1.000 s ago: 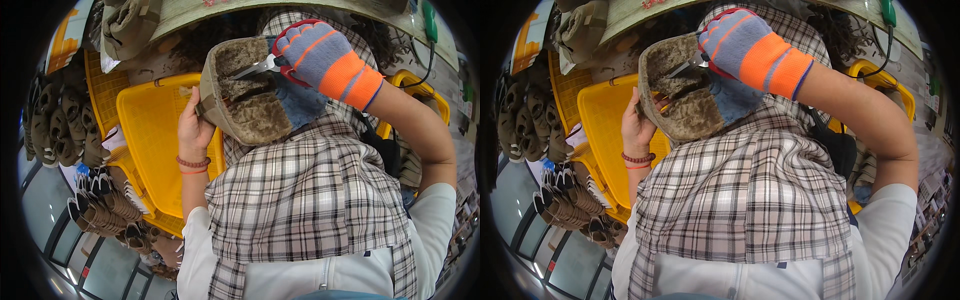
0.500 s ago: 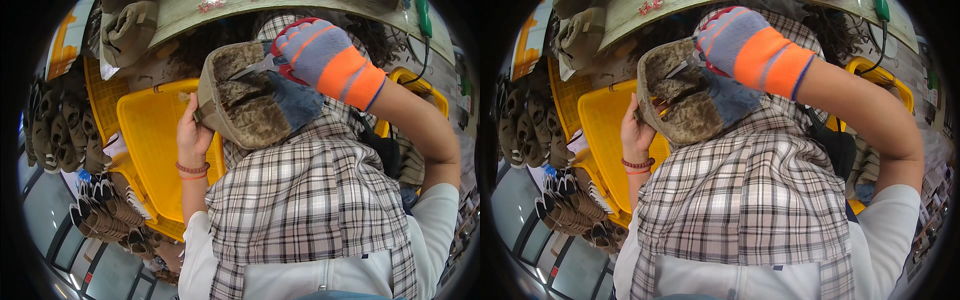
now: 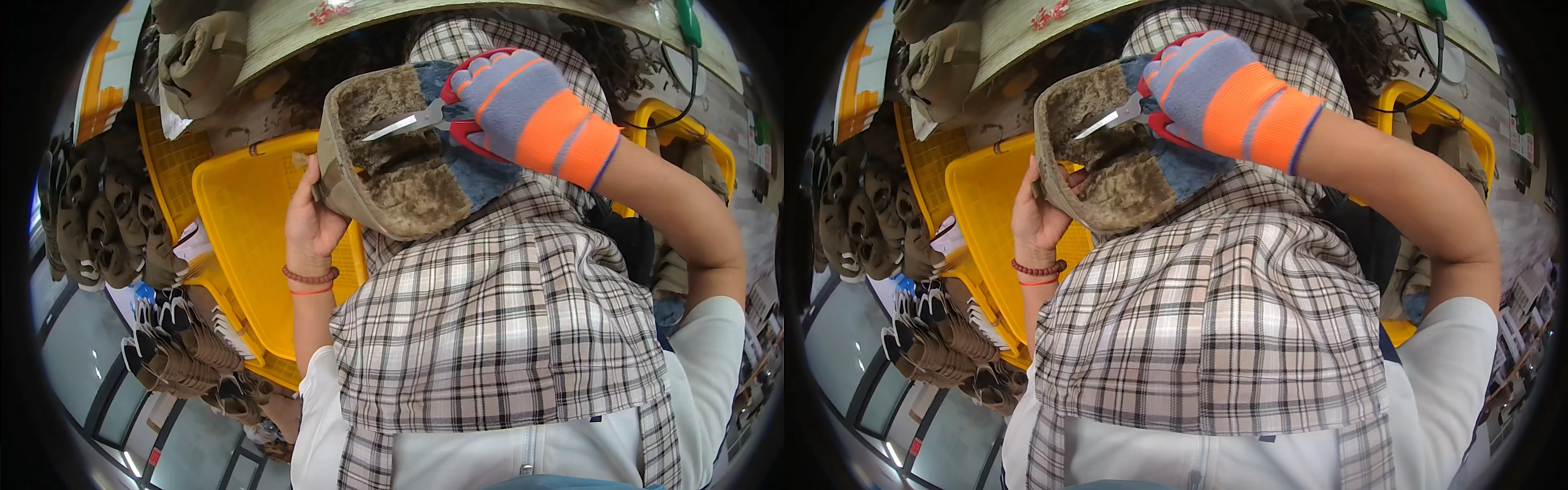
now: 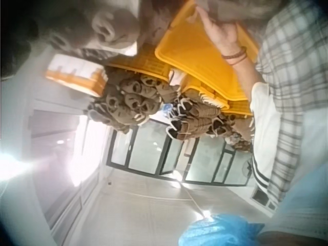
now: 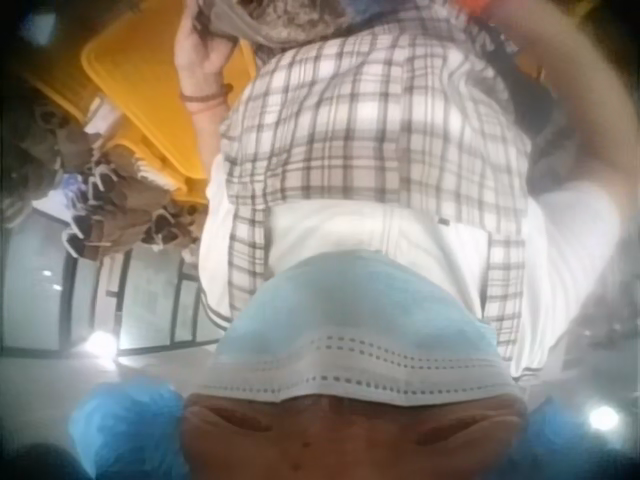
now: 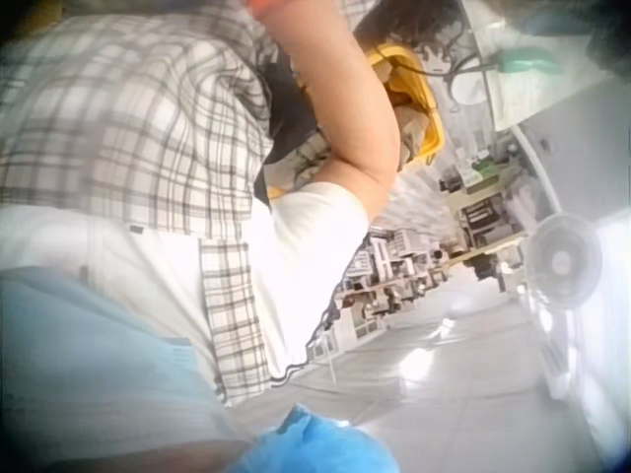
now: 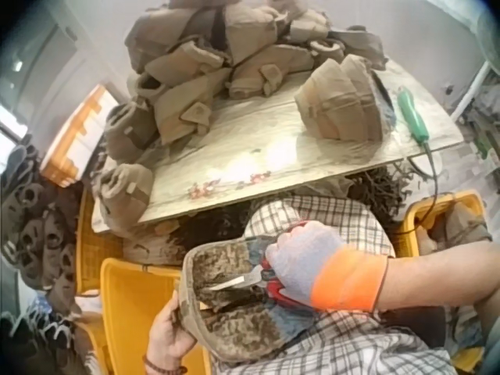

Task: The person uses shears to trim the fuzzy lining inside a series of beige slip-on shoes. They repeatedly pick up a shoe, cut the interior lining, and place the shoe on a table, continuing the process with multiple units.

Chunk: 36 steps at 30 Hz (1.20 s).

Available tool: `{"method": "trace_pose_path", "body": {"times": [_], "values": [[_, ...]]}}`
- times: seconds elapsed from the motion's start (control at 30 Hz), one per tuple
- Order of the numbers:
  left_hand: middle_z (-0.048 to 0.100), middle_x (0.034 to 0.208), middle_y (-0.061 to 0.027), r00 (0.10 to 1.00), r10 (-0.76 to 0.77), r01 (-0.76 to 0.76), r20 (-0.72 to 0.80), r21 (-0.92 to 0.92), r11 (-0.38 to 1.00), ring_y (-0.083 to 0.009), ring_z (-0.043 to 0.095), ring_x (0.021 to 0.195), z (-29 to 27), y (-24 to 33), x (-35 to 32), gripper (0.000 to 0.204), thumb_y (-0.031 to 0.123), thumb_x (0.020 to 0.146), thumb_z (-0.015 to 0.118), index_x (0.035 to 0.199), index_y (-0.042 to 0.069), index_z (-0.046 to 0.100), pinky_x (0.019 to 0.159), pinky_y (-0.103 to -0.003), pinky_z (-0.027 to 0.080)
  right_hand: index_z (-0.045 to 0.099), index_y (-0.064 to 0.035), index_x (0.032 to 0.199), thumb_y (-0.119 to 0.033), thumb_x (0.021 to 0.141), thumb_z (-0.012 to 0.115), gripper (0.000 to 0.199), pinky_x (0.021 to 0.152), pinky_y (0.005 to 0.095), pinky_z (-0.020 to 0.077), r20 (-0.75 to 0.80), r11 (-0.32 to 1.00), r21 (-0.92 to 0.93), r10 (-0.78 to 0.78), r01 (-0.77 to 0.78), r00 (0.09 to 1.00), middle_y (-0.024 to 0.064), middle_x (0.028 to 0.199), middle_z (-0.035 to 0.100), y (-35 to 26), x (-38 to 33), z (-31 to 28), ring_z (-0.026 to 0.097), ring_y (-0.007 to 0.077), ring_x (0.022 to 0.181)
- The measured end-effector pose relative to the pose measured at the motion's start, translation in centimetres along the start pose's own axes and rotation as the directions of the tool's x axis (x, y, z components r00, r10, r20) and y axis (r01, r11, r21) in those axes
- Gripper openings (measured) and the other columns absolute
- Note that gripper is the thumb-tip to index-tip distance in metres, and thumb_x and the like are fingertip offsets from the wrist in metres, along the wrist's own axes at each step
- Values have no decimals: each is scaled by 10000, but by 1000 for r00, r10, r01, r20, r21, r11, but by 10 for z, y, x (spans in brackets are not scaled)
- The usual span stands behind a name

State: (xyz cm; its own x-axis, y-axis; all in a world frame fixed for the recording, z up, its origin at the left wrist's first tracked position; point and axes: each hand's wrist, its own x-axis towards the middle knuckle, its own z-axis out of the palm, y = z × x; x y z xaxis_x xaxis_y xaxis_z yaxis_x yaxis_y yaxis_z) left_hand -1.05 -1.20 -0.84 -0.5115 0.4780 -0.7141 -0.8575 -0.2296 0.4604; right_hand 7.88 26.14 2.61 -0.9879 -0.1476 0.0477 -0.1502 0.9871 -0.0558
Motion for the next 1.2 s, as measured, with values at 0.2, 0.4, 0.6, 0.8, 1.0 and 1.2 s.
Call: {"method": "trace_pose_path", "body": {"times": [0.2,0.4,0.6,0.8,1.0,1.2], "values": [[572,925,-120,982,-11,33,186,-116,993,-283,562,899,-24,-13,10,267,262,924,528,1000,8,556,851,-379,482,659,-134,877,-378,793,602,264,591,310,495,83,998,29,61,-64,995,36,731,637,-6,6,22,634,204,700],[597,1107,-150,936,-17,132,350,-308,942,-283,592,1007,-56,-24,15,307,197,917,541,1150,-3,537,895,-414,498,627,-124,926,-364,763,667,292,658,332,501,92,987,145,57,-70,994,58,771,635,-4,5,27,628,221,735],[598,1080,-172,960,15,89,279,-357,930,-315,589,996,-59,-27,18,268,162,920,530,1113,-24,540,905,-414,506,650,-140,921,-364,751,664,281,630,307,483,-85,997,68,45,-39,995,34,770,631,3,-8,21,623,198,716],[561,1001,-145,952,42,77,304,-369,926,-328,575,964,-55,-29,20,223,130,926,510,1086,-25,510,927,-420,494,647,-119,904,-375,714,704,323,689,307,460,210,997,-75,-1,17,978,36,783,614,-8,-22,-4,612,181,760],[538,948,-129,968,52,33,244,-332,943,-326,578,949,-48,-28,17,201,131,927,511,1055,-21,491,926,-420,496,649,-119,753,-299,681,687,197,580,293,477,-7,997,7,-80,80,997,41,705,626,-15,-14,7,626,182,663],[551,975,-131,951,50,53,305,-319,946,-310,580,977,-48,-27,17,230,149,927,517,1072,-29,496,924,-423,500,648,-121,665,-236,679,661,116,524,302,474,14,993,73,-98,96,995,40,648,621,-19,-9,9,625,190,629]]}}
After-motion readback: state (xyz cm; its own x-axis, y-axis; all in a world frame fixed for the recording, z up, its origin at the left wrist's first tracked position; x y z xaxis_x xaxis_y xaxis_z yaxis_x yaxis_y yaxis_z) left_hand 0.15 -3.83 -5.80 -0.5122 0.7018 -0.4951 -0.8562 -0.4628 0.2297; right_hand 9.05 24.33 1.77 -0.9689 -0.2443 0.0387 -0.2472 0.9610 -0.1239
